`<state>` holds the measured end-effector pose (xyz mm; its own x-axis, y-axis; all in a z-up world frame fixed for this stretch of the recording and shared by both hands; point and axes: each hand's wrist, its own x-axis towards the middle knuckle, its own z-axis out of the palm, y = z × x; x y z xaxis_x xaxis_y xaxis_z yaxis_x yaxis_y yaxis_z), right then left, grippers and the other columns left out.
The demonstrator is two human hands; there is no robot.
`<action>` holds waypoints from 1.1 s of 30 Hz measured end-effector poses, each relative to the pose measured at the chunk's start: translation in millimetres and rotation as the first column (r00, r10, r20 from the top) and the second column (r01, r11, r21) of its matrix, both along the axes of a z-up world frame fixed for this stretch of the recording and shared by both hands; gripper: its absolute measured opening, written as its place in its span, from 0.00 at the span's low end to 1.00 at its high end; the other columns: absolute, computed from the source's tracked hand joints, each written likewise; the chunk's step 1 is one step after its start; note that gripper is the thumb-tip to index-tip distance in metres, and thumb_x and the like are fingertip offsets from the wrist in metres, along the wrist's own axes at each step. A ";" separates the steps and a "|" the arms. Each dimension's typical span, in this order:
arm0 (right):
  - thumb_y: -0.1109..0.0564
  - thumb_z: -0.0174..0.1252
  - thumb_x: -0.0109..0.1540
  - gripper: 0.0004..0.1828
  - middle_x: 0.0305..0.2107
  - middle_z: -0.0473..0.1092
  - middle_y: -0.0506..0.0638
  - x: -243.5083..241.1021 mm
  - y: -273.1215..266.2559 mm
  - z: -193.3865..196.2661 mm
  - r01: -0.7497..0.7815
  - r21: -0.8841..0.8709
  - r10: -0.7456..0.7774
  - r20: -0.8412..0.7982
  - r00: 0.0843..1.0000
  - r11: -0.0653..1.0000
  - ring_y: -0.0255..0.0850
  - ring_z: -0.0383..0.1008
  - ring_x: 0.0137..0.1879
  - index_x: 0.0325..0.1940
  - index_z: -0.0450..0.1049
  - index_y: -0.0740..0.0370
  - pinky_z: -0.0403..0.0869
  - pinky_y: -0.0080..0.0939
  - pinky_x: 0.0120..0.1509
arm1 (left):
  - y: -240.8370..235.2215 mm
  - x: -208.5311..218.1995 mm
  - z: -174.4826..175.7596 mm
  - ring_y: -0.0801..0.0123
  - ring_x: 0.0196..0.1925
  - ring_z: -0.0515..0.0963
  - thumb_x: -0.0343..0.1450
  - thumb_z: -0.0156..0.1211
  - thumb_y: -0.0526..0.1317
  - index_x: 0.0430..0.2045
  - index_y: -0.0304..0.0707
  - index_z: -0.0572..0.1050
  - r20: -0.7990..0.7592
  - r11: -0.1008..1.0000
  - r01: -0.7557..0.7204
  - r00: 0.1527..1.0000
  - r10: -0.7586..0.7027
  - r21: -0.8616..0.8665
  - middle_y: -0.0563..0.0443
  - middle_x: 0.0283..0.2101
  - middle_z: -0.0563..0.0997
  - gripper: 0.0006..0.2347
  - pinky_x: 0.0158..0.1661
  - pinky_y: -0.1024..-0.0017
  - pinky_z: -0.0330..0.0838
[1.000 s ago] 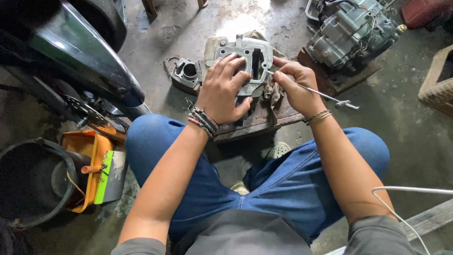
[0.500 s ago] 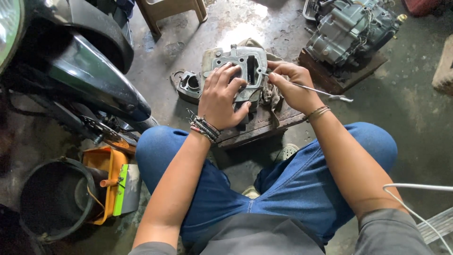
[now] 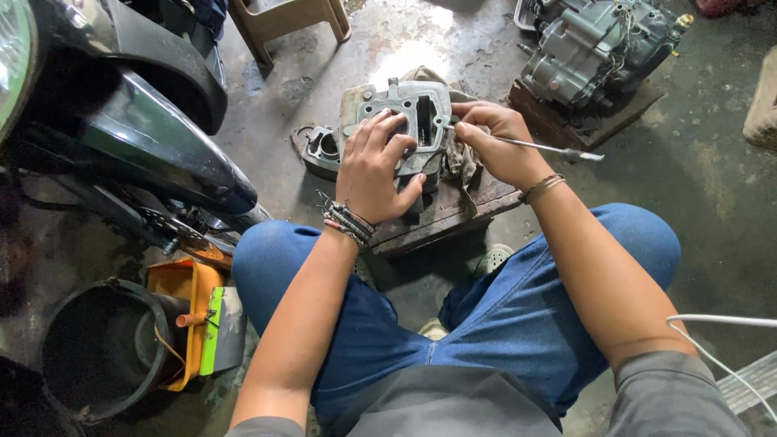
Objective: The person sits on the floor and uses a T-handle tool to scrape and clean the surface of a metallic engine cylinder head. They then use a cloth to wipe the part and continue cleaning with the tool.
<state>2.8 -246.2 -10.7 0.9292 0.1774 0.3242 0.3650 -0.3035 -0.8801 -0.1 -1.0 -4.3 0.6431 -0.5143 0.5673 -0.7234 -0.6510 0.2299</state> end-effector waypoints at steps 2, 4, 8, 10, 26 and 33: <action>0.58 0.59 0.66 0.09 0.57 0.73 0.63 -2.8 -0.3 0.4 -0.019 -0.035 0.019 0.005 1.000 0.999 0.61 0.72 0.63 0.32 0.78 0.61 0.67 0.58 0.67 | 0.3 -2.1 -0.3 0.45 0.68 0.67 0.61 0.69 0.50 0.43 0.44 0.75 -0.010 1.000 0.001 1.000 -0.001 -0.003 0.41 0.59 0.73 0.19 0.67 0.48 0.54; 0.57 0.61 0.65 0.08 0.58 0.72 0.63 -2.9 0.3 5.7 -0.041 -0.075 0.043 0.033 0.999 0.996 0.63 0.72 0.64 0.32 0.78 0.60 0.66 0.59 0.68 | 0.5 -0.4 0.6 0.45 0.68 0.67 0.61 0.69 0.50 0.42 0.45 0.75 0.005 1.000 -0.003 1.000 0.003 -0.010 0.41 0.59 0.73 0.19 0.67 0.48 0.54; 0.59 0.59 0.65 0.09 0.58 0.72 0.63 -1.1 -0.7 0.7 -0.029 -0.050 0.028 -0.009 1.000 0.998 0.61 0.71 0.64 0.32 0.78 0.61 0.66 0.57 0.68 | -0.2 -0.3 -0.2 0.46 0.68 0.67 0.61 0.69 0.50 0.42 0.45 0.75 0.002 1.000 -0.006 1.000 0.006 -0.001 0.42 0.59 0.73 0.20 0.67 0.48 0.54; 0.58 0.58 0.67 0.09 0.58 0.72 0.62 -2.4 1.2 0.9 -0.007 -0.053 0.008 0.013 1.000 0.999 0.61 0.71 0.65 0.33 0.78 0.61 0.66 0.55 0.67 | 0.0 -1.7 -0.4 0.46 0.68 0.67 0.61 0.69 0.50 0.42 0.46 0.75 0.005 1.000 -0.013 1.000 0.013 0.003 0.43 0.60 0.73 0.20 0.67 0.49 0.55; 0.59 0.55 0.67 0.10 0.57 0.68 0.66 8.5 -1.4 -10.9 -0.084 -0.078 0.091 0.081 0.993 0.993 0.65 0.68 0.66 0.32 0.76 0.63 0.65 0.60 0.69 | -0.5 0.7 2.0 0.46 0.69 0.66 0.61 0.70 0.51 0.42 0.45 0.75 -0.019 1.000 -0.003 1.000 0.003 -0.007 0.42 0.60 0.72 0.19 0.67 0.48 0.54; 0.59 0.54 0.67 0.10 0.58 0.67 0.67 10.5 -3.4 -13.5 -0.074 -0.065 0.078 0.054 0.996 0.995 0.66 0.66 0.67 0.33 0.75 0.64 0.63 0.60 0.70 | -0.7 -0.3 0.8 0.46 0.69 0.66 0.61 0.70 0.51 0.42 0.46 0.75 -0.028 1.000 -0.009 1.000 0.008 -0.014 0.42 0.60 0.72 0.19 0.67 0.49 0.54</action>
<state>13.3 -249.6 -24.2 0.8929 0.2685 0.3614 0.4374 -0.3275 -0.8375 -0.4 -1.7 -3.5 0.6628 -0.5008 0.5566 -0.7112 -0.6535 0.2589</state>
